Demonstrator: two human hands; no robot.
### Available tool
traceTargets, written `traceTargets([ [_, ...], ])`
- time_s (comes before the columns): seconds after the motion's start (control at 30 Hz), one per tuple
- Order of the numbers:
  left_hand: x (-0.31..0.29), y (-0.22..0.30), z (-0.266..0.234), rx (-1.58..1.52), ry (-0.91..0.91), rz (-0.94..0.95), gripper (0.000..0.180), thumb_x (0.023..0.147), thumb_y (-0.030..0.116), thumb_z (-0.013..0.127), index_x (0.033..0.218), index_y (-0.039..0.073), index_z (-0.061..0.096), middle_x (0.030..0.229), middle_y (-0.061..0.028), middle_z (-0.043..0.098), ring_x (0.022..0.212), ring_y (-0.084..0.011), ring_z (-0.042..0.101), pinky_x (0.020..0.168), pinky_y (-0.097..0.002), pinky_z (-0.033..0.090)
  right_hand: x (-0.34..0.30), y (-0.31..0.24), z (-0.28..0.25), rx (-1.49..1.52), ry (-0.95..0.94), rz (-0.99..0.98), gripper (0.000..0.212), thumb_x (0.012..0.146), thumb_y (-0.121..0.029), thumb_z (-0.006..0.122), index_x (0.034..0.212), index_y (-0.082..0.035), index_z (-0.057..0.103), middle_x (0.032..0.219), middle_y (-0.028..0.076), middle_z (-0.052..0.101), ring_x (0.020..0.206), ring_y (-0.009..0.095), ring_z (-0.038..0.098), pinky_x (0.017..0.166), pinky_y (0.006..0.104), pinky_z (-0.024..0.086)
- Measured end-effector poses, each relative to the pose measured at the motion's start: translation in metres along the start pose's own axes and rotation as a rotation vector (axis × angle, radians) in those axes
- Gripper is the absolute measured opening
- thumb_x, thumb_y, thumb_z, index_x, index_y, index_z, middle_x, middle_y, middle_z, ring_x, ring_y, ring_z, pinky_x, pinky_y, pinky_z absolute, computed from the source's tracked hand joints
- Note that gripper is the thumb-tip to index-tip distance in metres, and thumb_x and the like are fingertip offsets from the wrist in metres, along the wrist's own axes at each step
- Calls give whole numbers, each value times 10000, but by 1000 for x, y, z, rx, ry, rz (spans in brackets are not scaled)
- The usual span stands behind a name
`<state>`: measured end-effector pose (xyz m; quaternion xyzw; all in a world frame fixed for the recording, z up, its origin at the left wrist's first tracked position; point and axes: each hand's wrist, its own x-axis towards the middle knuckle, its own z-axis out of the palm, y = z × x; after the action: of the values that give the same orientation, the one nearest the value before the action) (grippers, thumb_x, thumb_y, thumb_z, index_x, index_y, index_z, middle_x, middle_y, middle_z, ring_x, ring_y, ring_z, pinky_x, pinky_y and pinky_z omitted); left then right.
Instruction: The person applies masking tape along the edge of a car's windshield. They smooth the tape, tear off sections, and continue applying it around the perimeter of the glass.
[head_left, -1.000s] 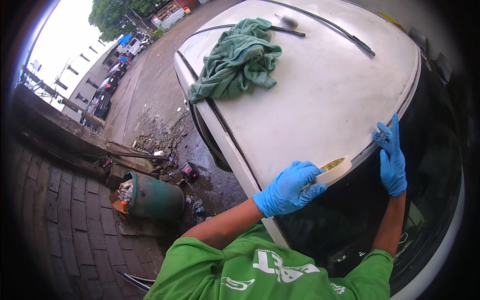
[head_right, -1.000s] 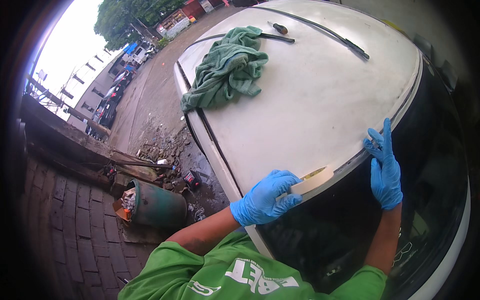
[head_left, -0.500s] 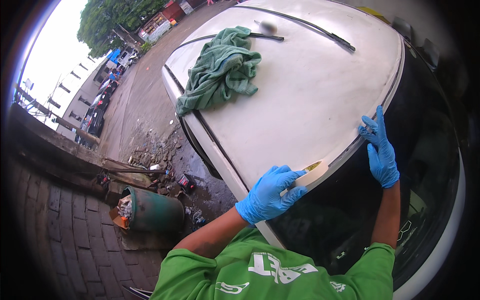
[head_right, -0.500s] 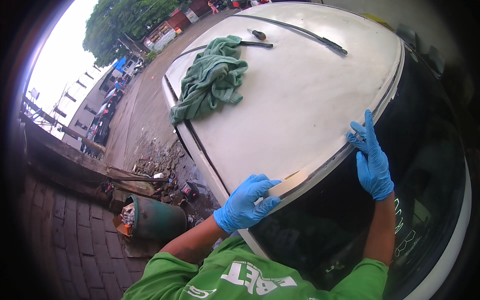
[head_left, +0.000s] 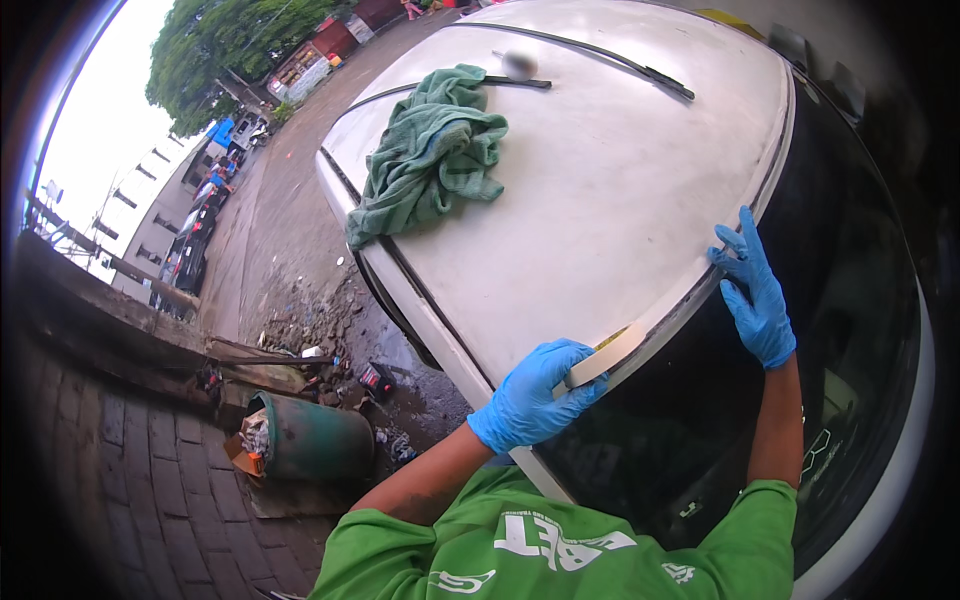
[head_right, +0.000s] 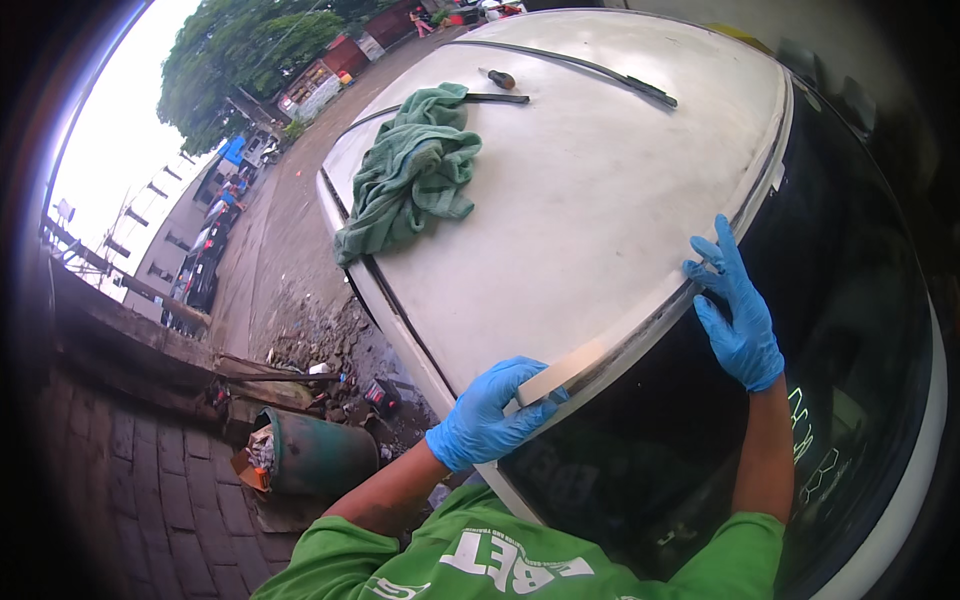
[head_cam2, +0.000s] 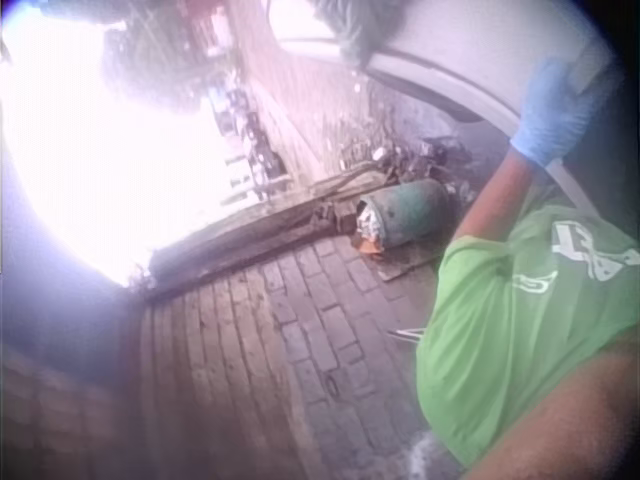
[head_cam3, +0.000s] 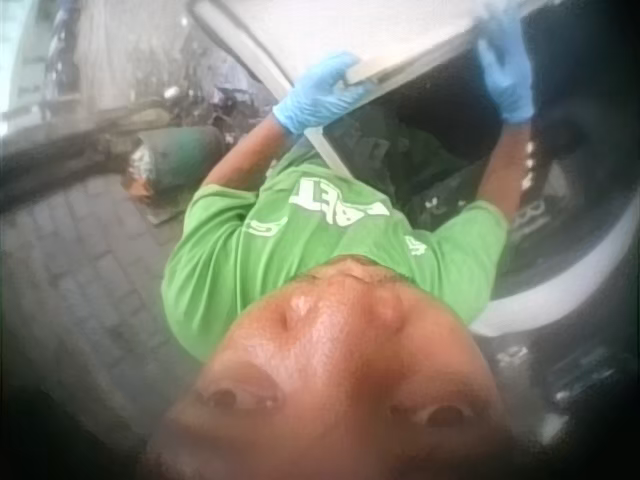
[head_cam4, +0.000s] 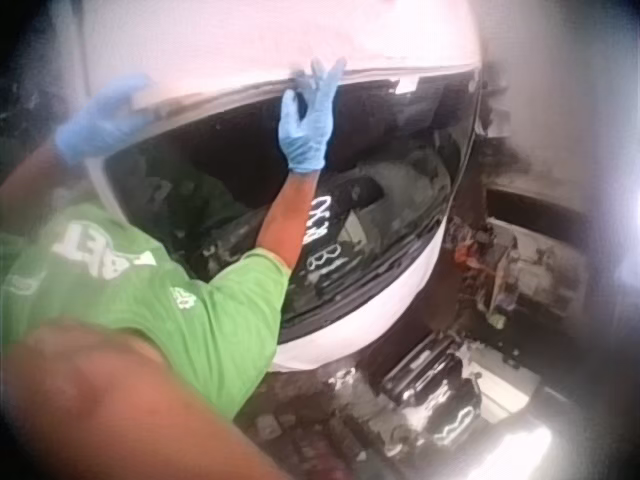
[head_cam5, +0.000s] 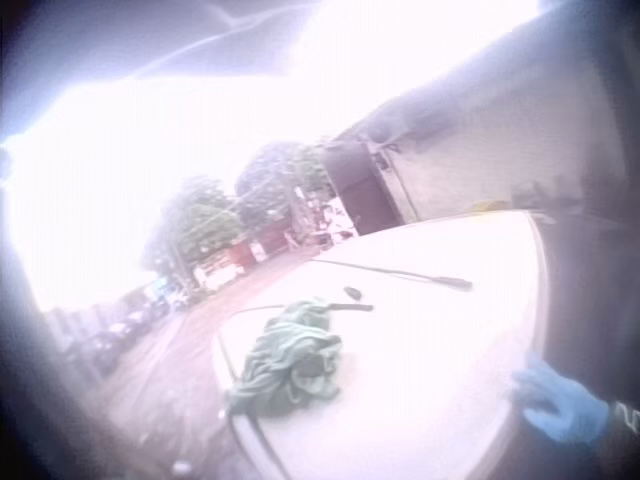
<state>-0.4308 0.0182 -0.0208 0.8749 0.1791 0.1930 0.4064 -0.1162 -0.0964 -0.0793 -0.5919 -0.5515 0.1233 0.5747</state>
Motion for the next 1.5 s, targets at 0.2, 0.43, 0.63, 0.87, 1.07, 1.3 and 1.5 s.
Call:
traceTargets([
  [0.2,-4,-1,-1,-25,-52,-42,278,952,222,726,1120,7,674,1167,-176,678,1089,-354,637,995,-422,481,-2,5,-11,23,-31,-28,830,830,161,419,1624,-11,252,1569,216,454,1361,307,569,1175,406,396],
  [0.43,-9,-1,1,-24,-77,-60,277,936,182,734,1135,-3,684,1185,-165,694,1118,-336,641,1006,-425,478,-4,13,-3,99,1,-109,869,801,151,412,1631,-21,218,1694,189,247,1434,338,495,1211,432,360],
  [0.63,-6,2,1,5,-73,-64,268,928,184,746,1116,-1,699,1158,-174,701,1103,-343,650,994,-422,485,-5,4,-6,-140,-53,-112,944,776,137,442,1650,-83,163,1670,215,279,1382,367,542,1217,449,359],
  [0.87,-4,8,-2,37,-60,-99,260,939,208,737,1099,5,706,1130,-171,700,1070,-343,650,972,-425,486,-8,-7,-7,-66,-155,12,948,781,104,453,1654,-102,146,1631,211,354,1369,367,549,1244,477,311],
  [1.07,-5,1,-3,50,-82,-50,231,945,231,724,1070,36,717,1132,-153,704,1071,-342,648,964,-420,487,-13,-20,-5,-234,-216,-57,954,742,120,472,1636,-49,184,1693,198,219,1459,415,415,1257,494,276],
  [1.3,-6,3,0,52,-65,-59,234,973,290,689,1016,62,725,1143,-148,705,1090,-334,640,965,-423,484,-32,-44,20,-405,-286,-124,884,811,5,512,1635,-43,196,1642,259,285,1459,455,395,1267,530,242],
  [1.5,-6,6,-3,63,-91,-36,246,973,297,692,1017,57,725,1149,-154,702,1097,-337,635,976,-422,478,-33,-37,13,-409,-120,-226,892,793,50,522,1631,-43,229,1639,241,320,1478,396,401,1260,510,256],
])
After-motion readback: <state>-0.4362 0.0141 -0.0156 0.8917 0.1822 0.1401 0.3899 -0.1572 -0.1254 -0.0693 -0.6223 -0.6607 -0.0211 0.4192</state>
